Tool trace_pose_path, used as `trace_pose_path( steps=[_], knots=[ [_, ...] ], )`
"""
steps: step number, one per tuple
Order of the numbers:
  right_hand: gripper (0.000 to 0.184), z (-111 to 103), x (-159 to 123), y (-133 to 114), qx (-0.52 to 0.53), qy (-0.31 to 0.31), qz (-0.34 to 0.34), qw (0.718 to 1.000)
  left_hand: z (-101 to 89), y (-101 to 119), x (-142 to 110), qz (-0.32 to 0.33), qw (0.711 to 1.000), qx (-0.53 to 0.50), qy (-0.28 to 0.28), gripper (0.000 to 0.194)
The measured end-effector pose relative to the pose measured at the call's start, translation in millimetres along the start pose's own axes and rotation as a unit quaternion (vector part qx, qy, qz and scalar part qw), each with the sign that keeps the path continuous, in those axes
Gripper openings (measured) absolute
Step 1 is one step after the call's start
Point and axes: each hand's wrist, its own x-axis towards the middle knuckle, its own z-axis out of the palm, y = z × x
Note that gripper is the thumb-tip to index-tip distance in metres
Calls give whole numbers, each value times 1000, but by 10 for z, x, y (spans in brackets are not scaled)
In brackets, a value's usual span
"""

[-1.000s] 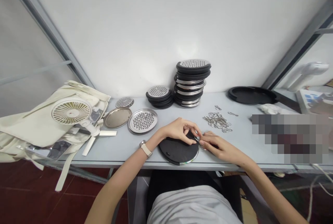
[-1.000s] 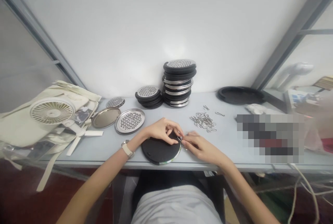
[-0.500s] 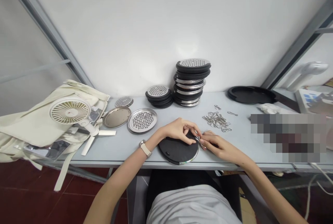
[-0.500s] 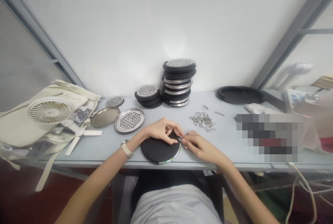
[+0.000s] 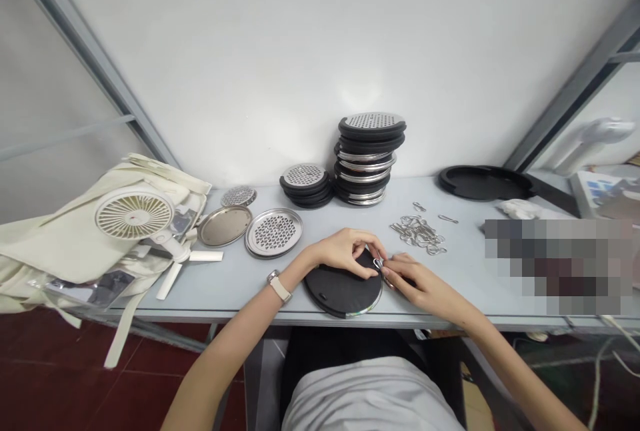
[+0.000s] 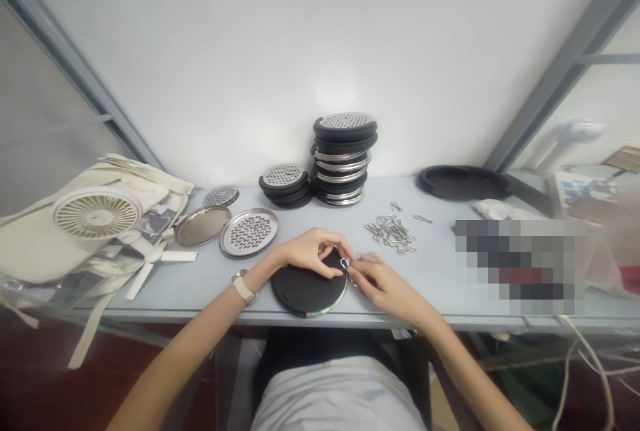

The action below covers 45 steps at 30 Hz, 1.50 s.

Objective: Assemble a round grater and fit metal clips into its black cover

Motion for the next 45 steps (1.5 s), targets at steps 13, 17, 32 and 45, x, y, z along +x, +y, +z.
trace_pose_path(
  steps=[13, 17, 32, 45],
  knots=[
    [39, -57, -4, 35, 22, -27, -27, 999, -4, 0, -18, -19, 999, -43, -11, 36],
    [38, -64, -6, 30, 19, -32, -22, 999, -5, 11, -20, -19, 999, -41, -6, 35],
    [35, -39, 10, 46, 24, -20, -16, 999, -4, 33, 3, -14, 1000, -7, 1, 36],
    [37, 16, 19, 48, 5, -4, 6, 1000, -9, 28, -9, 1, 1000, -8, -4, 34]
  ],
)
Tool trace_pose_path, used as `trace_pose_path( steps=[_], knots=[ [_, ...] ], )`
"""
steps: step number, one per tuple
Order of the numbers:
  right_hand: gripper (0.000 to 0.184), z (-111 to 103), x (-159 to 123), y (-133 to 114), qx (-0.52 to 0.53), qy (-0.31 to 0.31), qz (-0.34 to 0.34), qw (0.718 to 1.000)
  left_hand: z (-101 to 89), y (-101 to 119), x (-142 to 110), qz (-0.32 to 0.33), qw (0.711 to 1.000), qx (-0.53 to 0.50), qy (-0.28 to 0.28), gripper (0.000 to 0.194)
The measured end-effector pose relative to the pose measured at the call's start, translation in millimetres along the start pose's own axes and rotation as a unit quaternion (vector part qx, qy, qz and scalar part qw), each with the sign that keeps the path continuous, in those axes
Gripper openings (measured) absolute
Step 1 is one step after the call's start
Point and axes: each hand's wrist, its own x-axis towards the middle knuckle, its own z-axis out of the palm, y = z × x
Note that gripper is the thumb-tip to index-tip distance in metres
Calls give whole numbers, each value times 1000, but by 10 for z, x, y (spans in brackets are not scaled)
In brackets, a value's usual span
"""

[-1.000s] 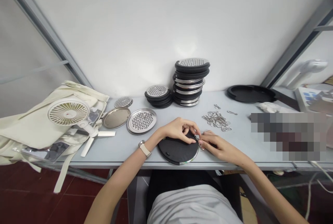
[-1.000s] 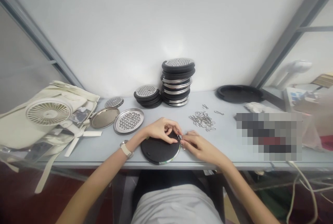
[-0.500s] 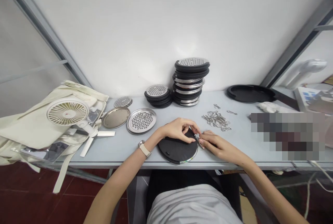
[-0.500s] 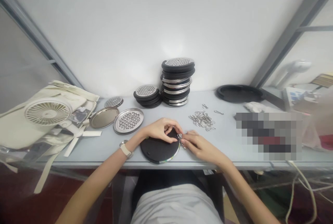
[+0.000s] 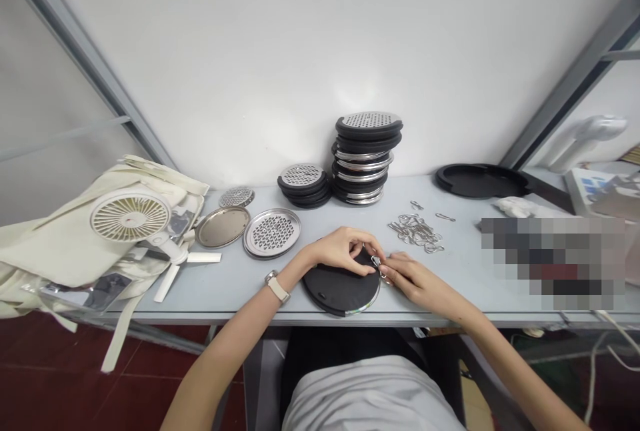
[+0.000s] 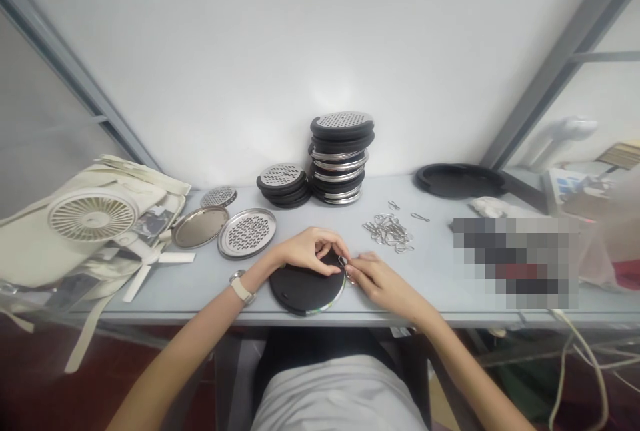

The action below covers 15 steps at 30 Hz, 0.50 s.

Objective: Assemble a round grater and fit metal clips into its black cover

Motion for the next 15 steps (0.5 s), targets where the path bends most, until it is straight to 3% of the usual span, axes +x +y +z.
trace_pose_path(
  steps=[15],
  knots=[
    [35, -16, -6, -22, 1, 4, -22, 1000, -1, -71, -10, -22, 1000, 9, 8, 36]
  ],
)
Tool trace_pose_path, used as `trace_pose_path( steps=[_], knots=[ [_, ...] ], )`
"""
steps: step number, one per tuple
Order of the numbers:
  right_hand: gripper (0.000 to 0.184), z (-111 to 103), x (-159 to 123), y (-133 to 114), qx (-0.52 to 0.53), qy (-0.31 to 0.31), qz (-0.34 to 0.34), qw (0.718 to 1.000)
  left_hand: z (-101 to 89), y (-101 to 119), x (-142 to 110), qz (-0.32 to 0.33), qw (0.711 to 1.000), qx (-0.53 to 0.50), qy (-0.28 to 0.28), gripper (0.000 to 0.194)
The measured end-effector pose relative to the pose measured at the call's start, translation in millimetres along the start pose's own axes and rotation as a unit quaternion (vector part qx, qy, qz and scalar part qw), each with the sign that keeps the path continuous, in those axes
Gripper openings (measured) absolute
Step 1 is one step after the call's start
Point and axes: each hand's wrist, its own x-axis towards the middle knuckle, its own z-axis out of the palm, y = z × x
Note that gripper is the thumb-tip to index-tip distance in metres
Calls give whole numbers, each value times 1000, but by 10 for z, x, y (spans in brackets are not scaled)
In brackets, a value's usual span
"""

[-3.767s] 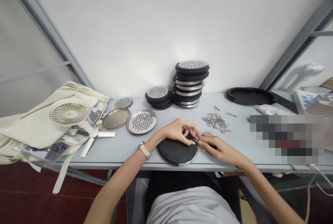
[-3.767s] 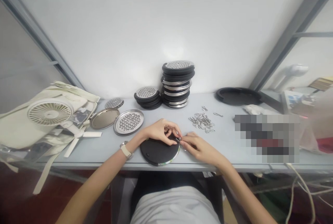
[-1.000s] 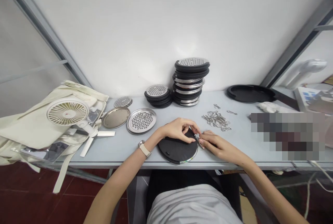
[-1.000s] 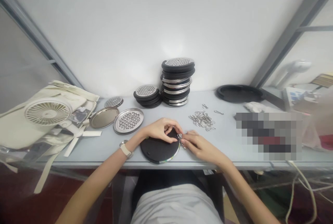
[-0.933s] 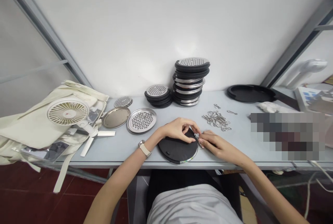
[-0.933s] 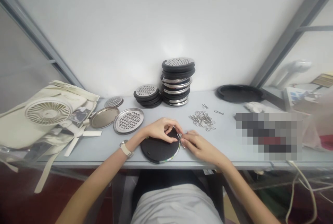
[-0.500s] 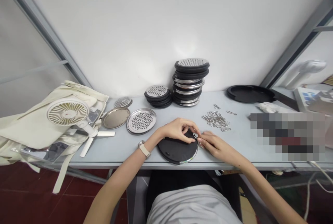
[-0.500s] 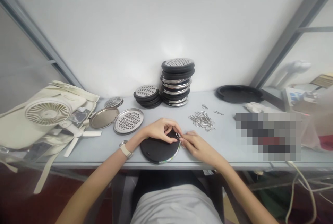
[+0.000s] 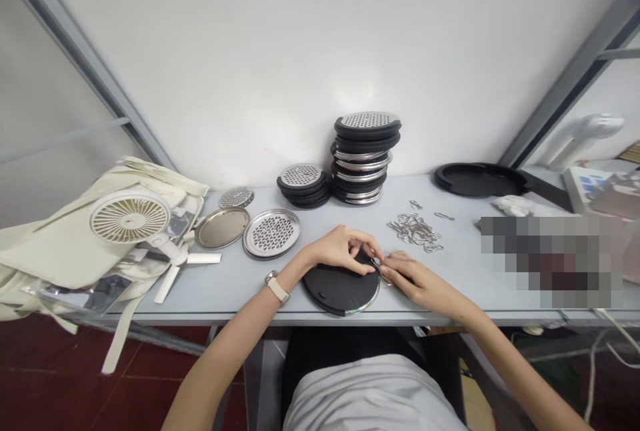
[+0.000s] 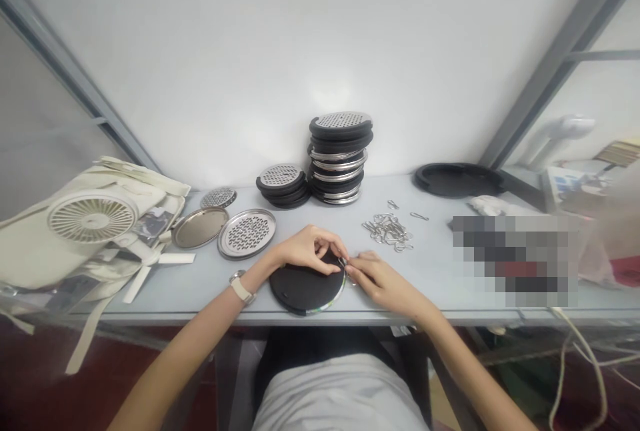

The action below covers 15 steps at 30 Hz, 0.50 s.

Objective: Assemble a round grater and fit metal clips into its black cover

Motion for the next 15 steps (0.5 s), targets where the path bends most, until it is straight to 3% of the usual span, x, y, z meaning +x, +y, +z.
trace_pose_path(
  steps=[15],
  knots=[
    [33, -17, -11, -7, -10, -14, -5, 1000, 0, 28, 0, -8, 1000, -10, -9, 38]
  ],
)
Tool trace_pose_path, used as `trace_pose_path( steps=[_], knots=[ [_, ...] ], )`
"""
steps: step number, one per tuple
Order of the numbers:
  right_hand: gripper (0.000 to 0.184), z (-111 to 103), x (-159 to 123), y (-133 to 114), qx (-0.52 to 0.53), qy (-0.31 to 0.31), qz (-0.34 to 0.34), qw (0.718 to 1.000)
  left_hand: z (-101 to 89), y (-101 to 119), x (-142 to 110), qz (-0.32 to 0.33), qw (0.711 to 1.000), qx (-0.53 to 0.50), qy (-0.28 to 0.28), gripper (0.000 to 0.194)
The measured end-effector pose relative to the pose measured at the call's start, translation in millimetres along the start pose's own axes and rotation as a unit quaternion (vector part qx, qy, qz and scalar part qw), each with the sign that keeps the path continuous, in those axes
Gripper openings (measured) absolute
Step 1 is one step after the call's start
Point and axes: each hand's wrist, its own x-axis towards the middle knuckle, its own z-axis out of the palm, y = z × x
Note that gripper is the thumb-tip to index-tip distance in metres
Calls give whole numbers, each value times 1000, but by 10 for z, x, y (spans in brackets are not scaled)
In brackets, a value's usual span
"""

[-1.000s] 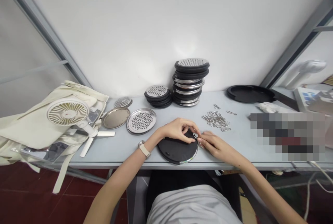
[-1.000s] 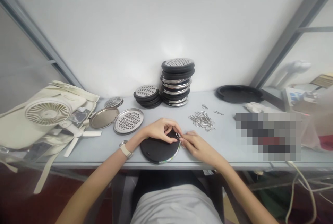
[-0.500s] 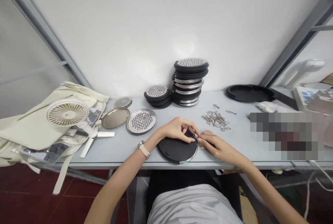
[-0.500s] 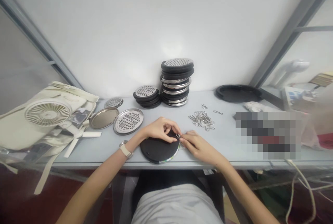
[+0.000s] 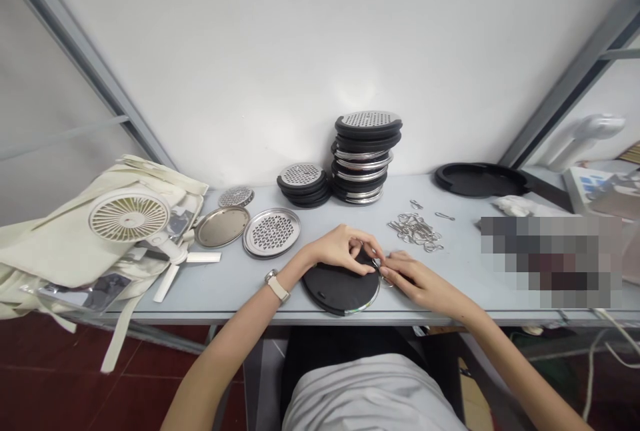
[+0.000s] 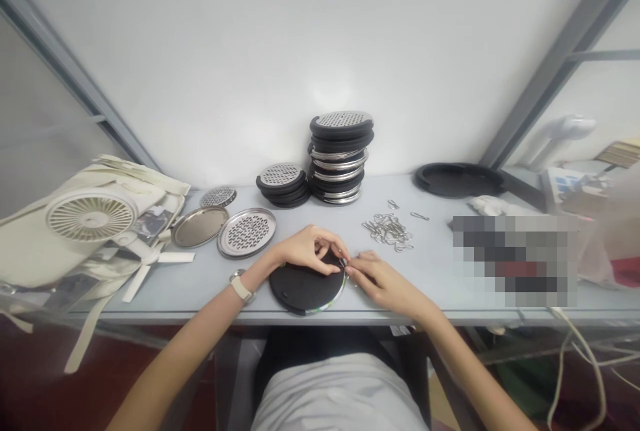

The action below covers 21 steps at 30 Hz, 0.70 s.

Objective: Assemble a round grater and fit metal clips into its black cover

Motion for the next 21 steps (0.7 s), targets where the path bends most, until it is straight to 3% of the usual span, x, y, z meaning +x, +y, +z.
trace_pose_path(
  steps=[9, 21],
  knots=[
    [35, 18, -1, 21, 29, 28, 32, 999, -3, 4, 21, 27, 999, 24, 3, 38],
    [37, 26, 7, 39, 12, 26, 13, 999, 1, -4, 9, 21, 1000, 23, 8, 36]
  ],
)
